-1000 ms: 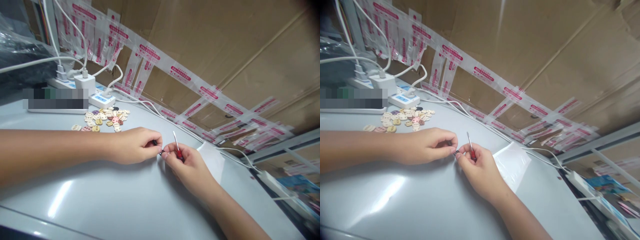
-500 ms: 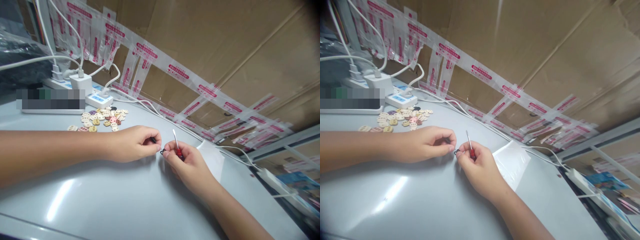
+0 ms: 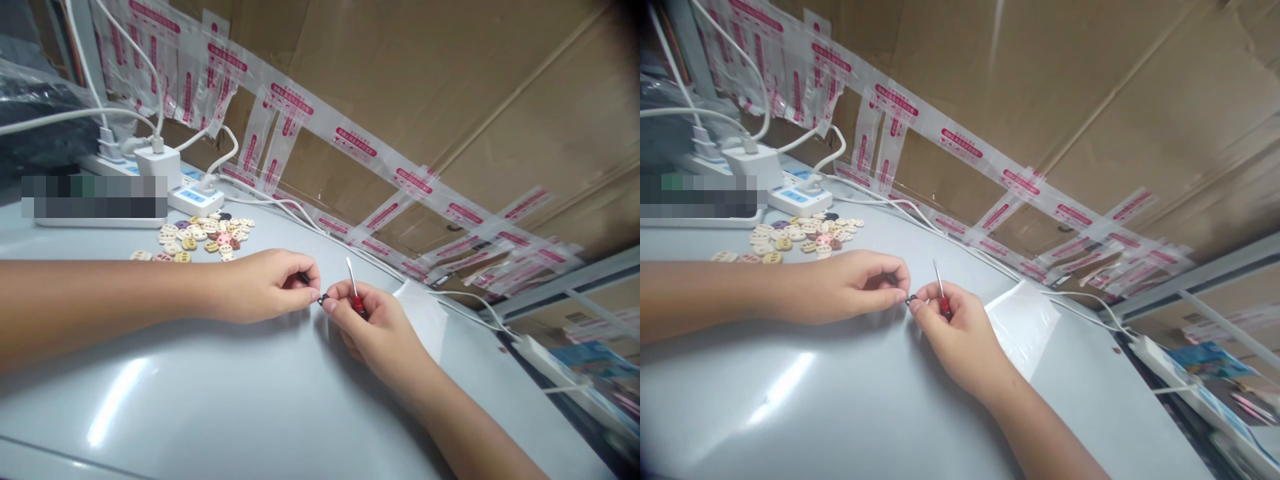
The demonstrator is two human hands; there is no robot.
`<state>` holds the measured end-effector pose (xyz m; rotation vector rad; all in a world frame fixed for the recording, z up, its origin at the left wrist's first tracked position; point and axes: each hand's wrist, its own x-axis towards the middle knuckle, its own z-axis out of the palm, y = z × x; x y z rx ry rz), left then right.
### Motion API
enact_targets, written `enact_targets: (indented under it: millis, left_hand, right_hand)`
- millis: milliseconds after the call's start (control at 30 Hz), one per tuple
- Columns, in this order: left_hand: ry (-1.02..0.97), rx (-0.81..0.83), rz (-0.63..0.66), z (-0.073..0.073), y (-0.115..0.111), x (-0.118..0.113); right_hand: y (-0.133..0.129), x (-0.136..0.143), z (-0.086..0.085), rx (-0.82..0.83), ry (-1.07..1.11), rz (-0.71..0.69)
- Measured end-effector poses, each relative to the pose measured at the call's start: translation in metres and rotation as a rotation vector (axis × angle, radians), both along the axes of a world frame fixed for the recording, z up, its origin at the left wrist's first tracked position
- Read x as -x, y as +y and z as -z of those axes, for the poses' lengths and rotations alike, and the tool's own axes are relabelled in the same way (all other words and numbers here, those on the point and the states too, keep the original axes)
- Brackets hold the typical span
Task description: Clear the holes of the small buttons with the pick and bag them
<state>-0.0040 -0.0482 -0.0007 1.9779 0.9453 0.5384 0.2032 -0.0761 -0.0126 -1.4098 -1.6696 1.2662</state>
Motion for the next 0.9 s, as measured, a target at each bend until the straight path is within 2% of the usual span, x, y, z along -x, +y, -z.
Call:
enact_targets:
  millis: [233,467,600,733,900]
  left_hand:
    - [-0.013,0.031,-0.02,0.0011,0.0015,-0.0007]
    - [0.02,0.047,-0.008,-0.0005,-0.0018,-0.0002]
    - [0.04,0.053,0.014,-0.0009,-0.0022,0.0006]
    - [0.046,0.041,0.028,0.0008,-0.0013,0.0006]
    - [0.051,0.018,0.03,0.0013,-0.0009,-0.0006]
  right_hand:
    - [0.0002,0.0019,-0.0076,0.174,0.173,-0.013]
    - [-0.0003,0.003,-0.0075,0.238,0.169,0.011]
    - [-0.0017,0.0048,-0.008,0.18,0.097,0.022]
    - [-0.0017,0.0047,-0.0056,0.053,-0.01,0.057]
    - [-0.0015,0.0034,-0.004,-0.039,-0.037,0.055]
